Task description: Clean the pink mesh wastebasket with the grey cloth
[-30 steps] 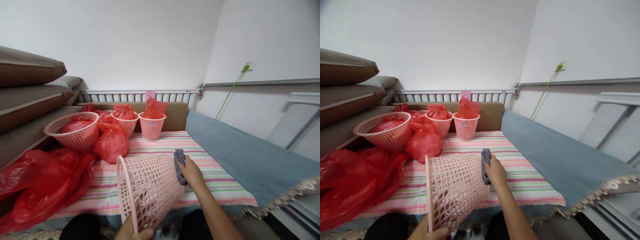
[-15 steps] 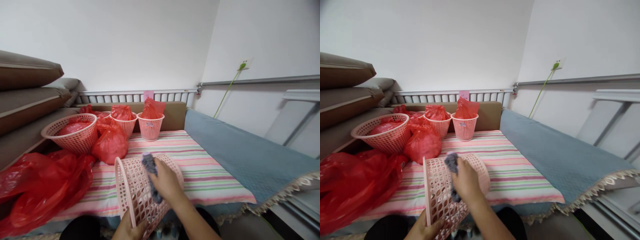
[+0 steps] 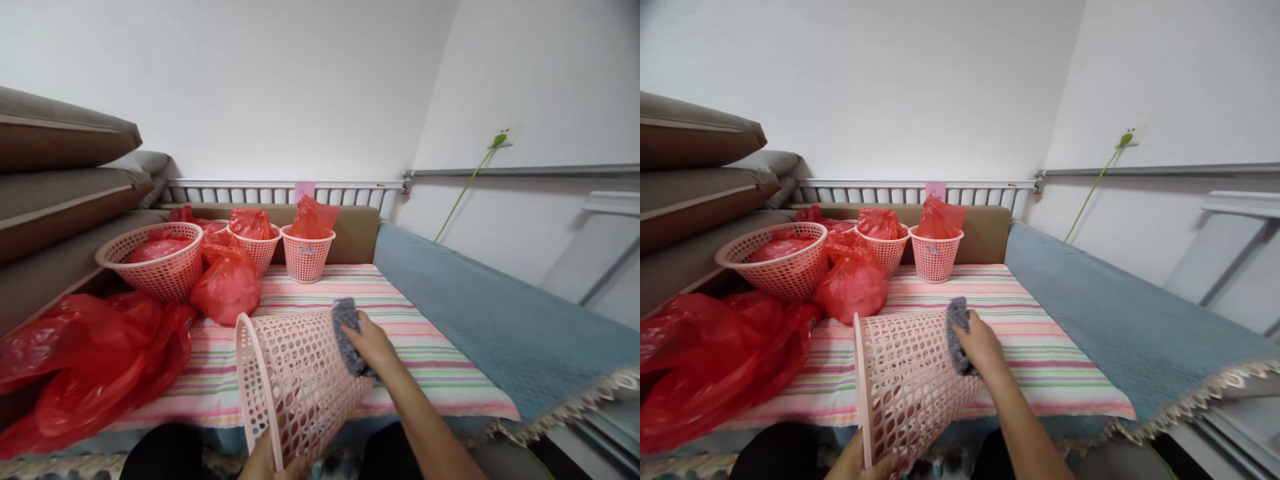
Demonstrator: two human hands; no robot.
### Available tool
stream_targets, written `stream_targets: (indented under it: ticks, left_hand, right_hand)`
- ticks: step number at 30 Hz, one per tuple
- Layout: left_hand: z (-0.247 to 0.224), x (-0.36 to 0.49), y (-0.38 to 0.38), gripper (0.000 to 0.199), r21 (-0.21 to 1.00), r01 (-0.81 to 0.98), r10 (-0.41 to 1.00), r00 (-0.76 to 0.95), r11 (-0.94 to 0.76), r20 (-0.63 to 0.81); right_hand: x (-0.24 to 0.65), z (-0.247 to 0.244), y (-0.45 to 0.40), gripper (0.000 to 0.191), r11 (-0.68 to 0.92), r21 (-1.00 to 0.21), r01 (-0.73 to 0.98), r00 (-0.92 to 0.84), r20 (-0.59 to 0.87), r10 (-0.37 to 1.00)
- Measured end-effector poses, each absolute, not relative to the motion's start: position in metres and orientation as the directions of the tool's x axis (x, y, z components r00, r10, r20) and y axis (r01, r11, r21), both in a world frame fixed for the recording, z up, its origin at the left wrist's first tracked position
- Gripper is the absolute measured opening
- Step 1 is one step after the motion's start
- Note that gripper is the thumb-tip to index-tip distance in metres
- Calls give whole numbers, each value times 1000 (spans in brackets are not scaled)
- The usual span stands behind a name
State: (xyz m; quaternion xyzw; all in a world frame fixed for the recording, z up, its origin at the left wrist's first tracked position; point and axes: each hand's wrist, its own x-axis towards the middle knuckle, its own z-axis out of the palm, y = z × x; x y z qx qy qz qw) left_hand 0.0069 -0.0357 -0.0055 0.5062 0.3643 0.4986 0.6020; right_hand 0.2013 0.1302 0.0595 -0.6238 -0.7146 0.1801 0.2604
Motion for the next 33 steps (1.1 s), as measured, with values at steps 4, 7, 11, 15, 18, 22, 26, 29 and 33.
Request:
stream_targets:
  ticks: [4, 7, 11, 15, 18, 22, 26, 29, 33]
  left_hand:
    - [-5, 6, -36, 60, 987, -160, 955, 290, -19, 66]
    - [-7, 5, -34, 55, 989, -146, 948, 307, -38, 82]
    - [-8, 2, -34, 51, 985, -170, 945, 319, -21, 75]
    - [1, 5, -35, 41, 980, -192, 964, 267, 48, 6]
    - [2, 10, -35, 40, 970, -226, 970, 242, 94, -38]
    - [-11, 14, -33, 40, 971, -218, 978, 205, 96, -50]
    - [-20, 10, -33, 39, 982, -183, 976, 216, 47, -7]
    - [-25, 7, -36, 44, 988, -156, 977, 214, 16, 18]
    - [-37, 7, -38, 61, 977, -206, 974, 225, 47, 1]
  right_hand:
    - [246, 42, 154, 35, -26, -502, 864, 81, 88, 993]
    - [248, 41, 150, 34, -48, -466, 883, 105, 97, 990]
    - [218, 53, 133, 32, 4, -463, 886, 70, 143, 987]
    - [169, 70, 95, 36, 253, -505, 825, -131, 265, 955]
    - [133, 83, 58, 35, 436, -578, 690, -311, 307, 899]
    - [107, 96, 30, 32, 566, -644, 515, -450, 360, 818]
    - [118, 92, 48, 31, 507, -713, 484, -424, 316, 849]
    - [150, 77, 83, 32, 429, -687, 587, -311, 298, 902]
    - [205, 54, 125, 33, 176, -616, 767, -83, 177, 981]
